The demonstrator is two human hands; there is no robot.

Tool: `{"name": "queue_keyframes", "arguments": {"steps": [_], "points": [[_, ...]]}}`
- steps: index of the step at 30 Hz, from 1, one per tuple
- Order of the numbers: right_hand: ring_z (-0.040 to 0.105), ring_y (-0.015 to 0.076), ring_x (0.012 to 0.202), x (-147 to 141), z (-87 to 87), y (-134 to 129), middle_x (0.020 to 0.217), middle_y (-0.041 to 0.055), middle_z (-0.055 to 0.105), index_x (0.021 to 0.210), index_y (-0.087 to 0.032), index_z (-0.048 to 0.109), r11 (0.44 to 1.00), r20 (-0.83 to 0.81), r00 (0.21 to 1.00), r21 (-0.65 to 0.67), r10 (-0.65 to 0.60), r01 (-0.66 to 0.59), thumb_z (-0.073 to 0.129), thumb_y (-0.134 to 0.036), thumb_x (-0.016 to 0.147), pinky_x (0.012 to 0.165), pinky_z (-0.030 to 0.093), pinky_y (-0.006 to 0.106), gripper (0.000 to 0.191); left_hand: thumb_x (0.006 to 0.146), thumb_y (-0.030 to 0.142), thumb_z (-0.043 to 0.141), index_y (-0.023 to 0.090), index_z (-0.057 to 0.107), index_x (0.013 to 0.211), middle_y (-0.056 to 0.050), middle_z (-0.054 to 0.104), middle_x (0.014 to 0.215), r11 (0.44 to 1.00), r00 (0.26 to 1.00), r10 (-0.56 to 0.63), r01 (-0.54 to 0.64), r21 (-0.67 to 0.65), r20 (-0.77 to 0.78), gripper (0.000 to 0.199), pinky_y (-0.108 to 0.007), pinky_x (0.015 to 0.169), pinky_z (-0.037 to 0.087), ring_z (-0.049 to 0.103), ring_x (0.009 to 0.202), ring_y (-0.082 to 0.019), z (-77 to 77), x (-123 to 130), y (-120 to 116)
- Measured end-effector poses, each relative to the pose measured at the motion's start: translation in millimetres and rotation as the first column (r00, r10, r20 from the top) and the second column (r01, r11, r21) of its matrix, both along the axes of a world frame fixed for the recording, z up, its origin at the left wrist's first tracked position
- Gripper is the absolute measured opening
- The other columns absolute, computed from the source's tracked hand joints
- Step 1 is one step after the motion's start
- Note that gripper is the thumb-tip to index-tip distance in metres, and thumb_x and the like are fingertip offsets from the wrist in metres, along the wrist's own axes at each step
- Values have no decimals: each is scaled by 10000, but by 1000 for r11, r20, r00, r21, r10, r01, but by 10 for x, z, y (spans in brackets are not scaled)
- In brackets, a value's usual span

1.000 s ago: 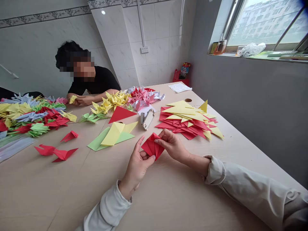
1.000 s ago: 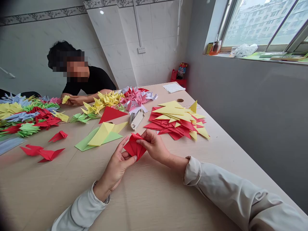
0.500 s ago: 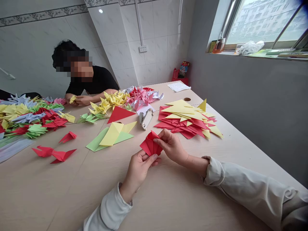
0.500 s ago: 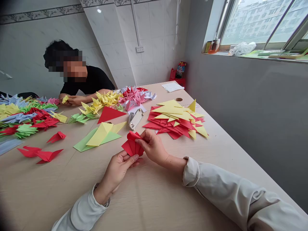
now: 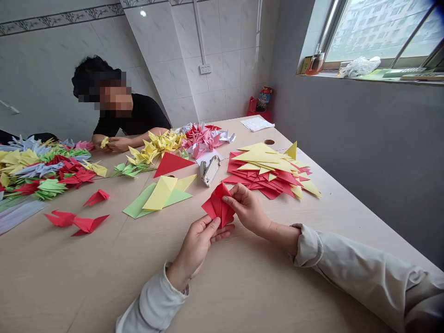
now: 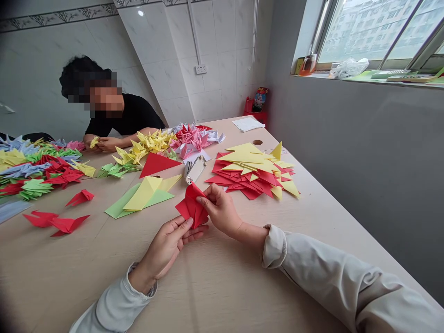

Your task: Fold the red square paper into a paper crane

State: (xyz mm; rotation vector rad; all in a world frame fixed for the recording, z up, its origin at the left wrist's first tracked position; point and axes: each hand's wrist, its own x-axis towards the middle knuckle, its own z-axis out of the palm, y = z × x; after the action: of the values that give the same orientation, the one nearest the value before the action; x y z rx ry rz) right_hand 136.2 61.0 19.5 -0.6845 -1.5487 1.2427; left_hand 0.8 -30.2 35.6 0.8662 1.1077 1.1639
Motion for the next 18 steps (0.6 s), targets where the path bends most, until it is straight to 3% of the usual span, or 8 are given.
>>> {"name": "queue_keyframes", "arguments": {"steps": [6,18], "points": [[431,109,604,12,-10,-3,710,-15,477,756,-206,438,1000,25,1000,22,-6,6,603,-410,856,526,412,228,281,812,338,679,152,682,1081,-121,719,1092,998,999,-43,43,-39,-10,327,-386,887,509,675,999,-268,42,-21,-3],[403,109,594,-2,-16,-35,704,-27,458,778,-212,430,998,22,999,49,-26,25,572,-373,879,531,385,229,237,788,328,686,177,688,1054,-74,744,989,999,991,31,-25,47,-132,305,-380,857,536,692,935,-249,-23,44,-1]]}}
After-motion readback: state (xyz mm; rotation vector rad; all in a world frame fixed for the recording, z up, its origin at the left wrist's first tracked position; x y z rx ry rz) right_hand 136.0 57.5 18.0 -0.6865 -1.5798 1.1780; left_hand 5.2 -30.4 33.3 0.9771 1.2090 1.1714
